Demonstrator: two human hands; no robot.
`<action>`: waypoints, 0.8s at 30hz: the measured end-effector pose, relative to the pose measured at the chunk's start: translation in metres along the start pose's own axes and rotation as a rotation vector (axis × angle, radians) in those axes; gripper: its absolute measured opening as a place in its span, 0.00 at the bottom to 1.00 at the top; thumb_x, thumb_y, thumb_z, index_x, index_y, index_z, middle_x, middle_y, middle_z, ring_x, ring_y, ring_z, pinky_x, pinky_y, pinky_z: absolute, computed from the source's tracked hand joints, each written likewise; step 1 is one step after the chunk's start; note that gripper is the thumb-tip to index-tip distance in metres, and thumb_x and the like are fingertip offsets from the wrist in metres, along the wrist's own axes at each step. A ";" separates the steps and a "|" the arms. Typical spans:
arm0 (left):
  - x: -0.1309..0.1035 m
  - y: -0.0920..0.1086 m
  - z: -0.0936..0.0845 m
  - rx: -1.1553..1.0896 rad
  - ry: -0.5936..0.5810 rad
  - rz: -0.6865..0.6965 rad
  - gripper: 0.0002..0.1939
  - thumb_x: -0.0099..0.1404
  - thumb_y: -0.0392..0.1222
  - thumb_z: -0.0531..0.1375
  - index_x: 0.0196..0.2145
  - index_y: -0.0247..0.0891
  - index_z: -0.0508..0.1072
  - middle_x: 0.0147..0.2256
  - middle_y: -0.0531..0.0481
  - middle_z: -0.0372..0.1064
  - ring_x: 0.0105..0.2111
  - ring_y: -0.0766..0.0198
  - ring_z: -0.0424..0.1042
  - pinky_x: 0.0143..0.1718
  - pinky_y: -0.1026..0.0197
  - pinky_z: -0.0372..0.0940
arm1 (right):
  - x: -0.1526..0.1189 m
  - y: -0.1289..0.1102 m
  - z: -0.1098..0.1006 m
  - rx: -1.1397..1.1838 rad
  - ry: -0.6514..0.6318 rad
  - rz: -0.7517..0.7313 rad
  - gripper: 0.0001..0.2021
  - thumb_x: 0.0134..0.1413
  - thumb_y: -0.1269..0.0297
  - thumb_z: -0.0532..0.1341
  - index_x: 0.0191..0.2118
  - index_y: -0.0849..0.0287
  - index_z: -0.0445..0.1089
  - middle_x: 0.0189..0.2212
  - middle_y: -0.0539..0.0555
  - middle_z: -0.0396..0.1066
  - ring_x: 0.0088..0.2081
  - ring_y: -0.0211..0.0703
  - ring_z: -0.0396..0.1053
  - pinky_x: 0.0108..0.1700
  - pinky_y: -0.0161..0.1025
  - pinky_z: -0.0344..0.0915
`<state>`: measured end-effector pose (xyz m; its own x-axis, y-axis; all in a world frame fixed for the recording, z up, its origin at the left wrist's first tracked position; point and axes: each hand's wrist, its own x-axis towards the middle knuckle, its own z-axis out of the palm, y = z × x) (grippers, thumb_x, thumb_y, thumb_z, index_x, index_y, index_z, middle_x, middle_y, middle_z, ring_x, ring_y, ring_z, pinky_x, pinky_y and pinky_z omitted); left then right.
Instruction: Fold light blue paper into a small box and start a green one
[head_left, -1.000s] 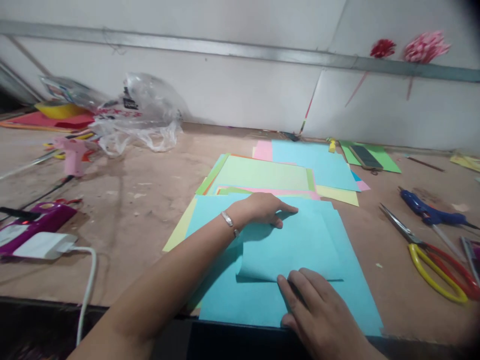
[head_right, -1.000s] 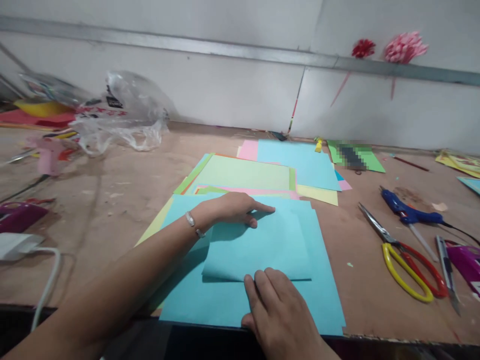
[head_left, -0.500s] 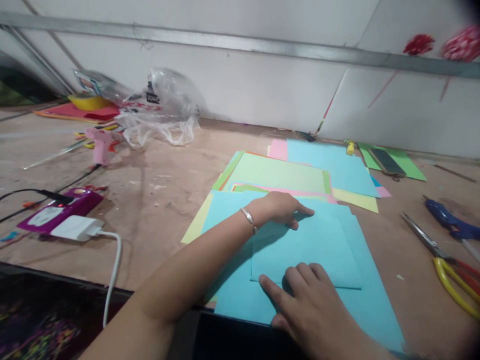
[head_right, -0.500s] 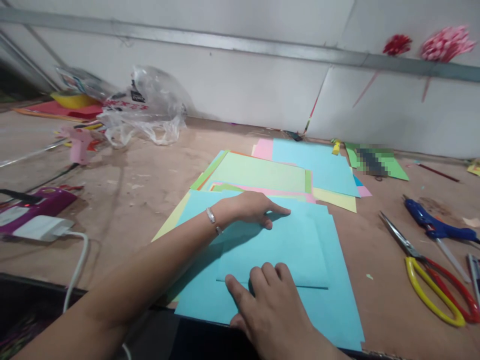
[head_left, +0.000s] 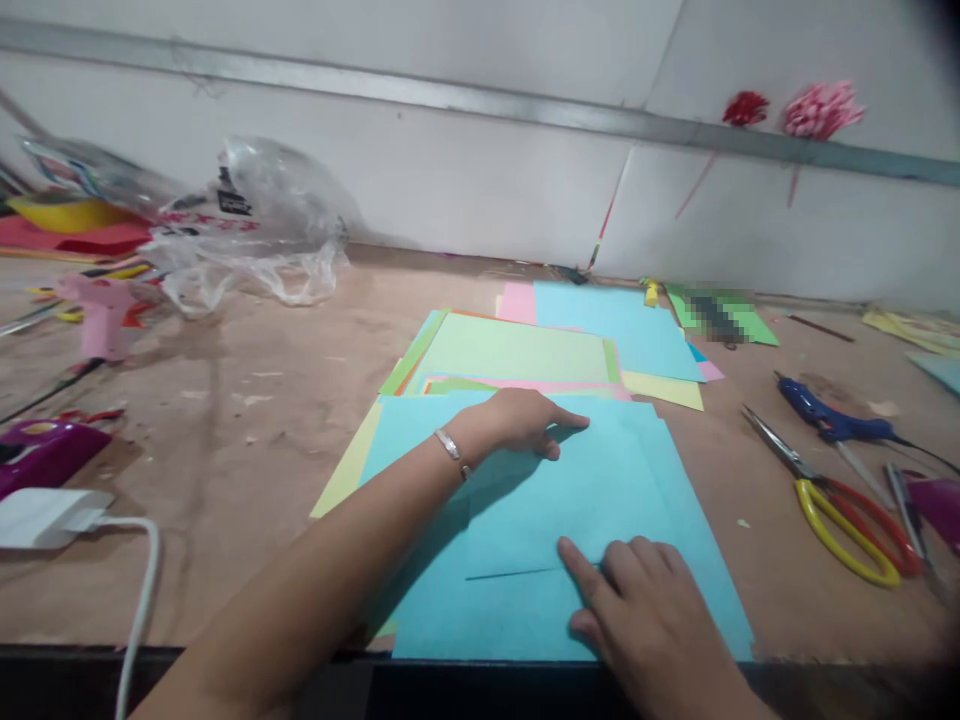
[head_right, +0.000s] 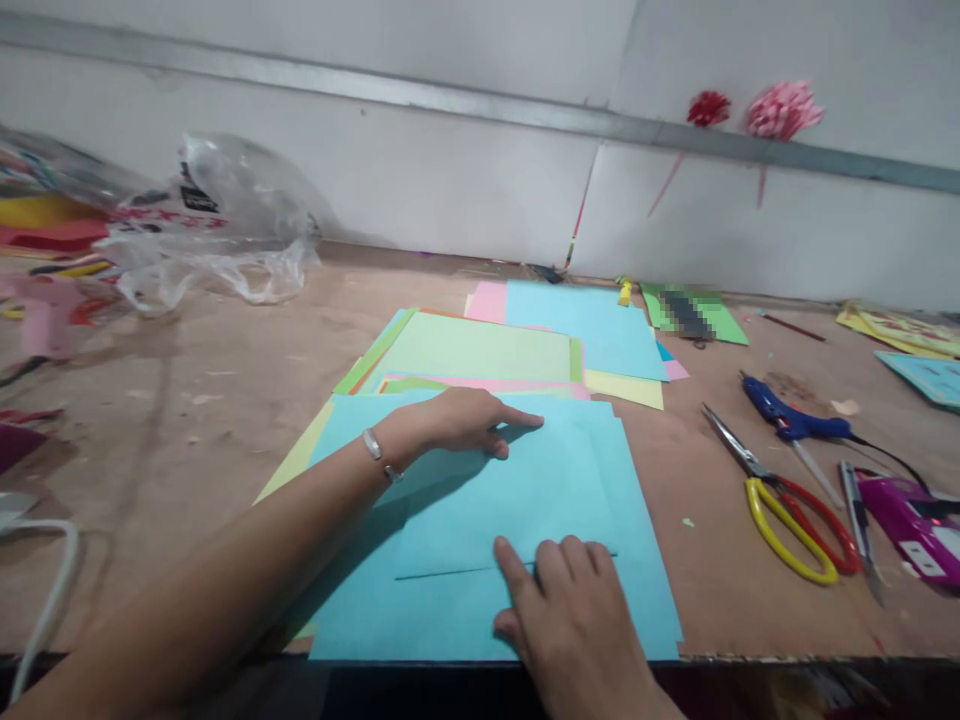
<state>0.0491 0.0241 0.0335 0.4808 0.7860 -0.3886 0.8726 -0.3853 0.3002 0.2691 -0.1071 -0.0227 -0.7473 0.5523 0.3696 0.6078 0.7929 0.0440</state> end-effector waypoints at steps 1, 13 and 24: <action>0.000 0.000 0.000 0.001 0.004 0.003 0.33 0.65 0.46 0.62 0.64 0.58 0.58 0.39 0.49 0.75 0.38 0.55 0.72 0.32 0.64 0.57 | -0.012 0.010 -0.004 -0.037 -0.008 0.017 0.18 0.67 0.58 0.53 0.56 0.58 0.68 0.27 0.52 0.63 0.30 0.44 0.56 0.34 0.42 0.48; 0.002 0.001 0.003 0.005 0.066 -0.018 0.39 0.62 0.45 0.64 0.67 0.52 0.53 0.39 0.47 0.75 0.37 0.56 0.71 0.34 0.63 0.59 | -0.005 0.102 -0.039 0.375 -0.068 0.521 0.17 0.61 0.56 0.55 0.50 0.57 0.71 0.38 0.57 0.74 0.36 0.45 0.73 0.36 0.40 0.68; -0.007 0.004 0.024 0.015 0.329 -0.129 0.38 0.59 0.47 0.68 0.64 0.41 0.61 0.40 0.45 0.75 0.39 0.53 0.72 0.37 0.61 0.62 | 0.100 0.126 0.006 0.704 -0.180 0.801 0.08 0.38 0.69 0.63 0.19 0.58 0.61 0.15 0.44 0.55 0.20 0.34 0.54 0.23 0.34 0.49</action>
<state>0.0515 0.0049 0.0168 0.3155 0.9413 -0.1204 0.9265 -0.2781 0.2536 0.2692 0.0491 0.0141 -0.2650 0.9600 -0.0908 0.6894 0.1228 -0.7139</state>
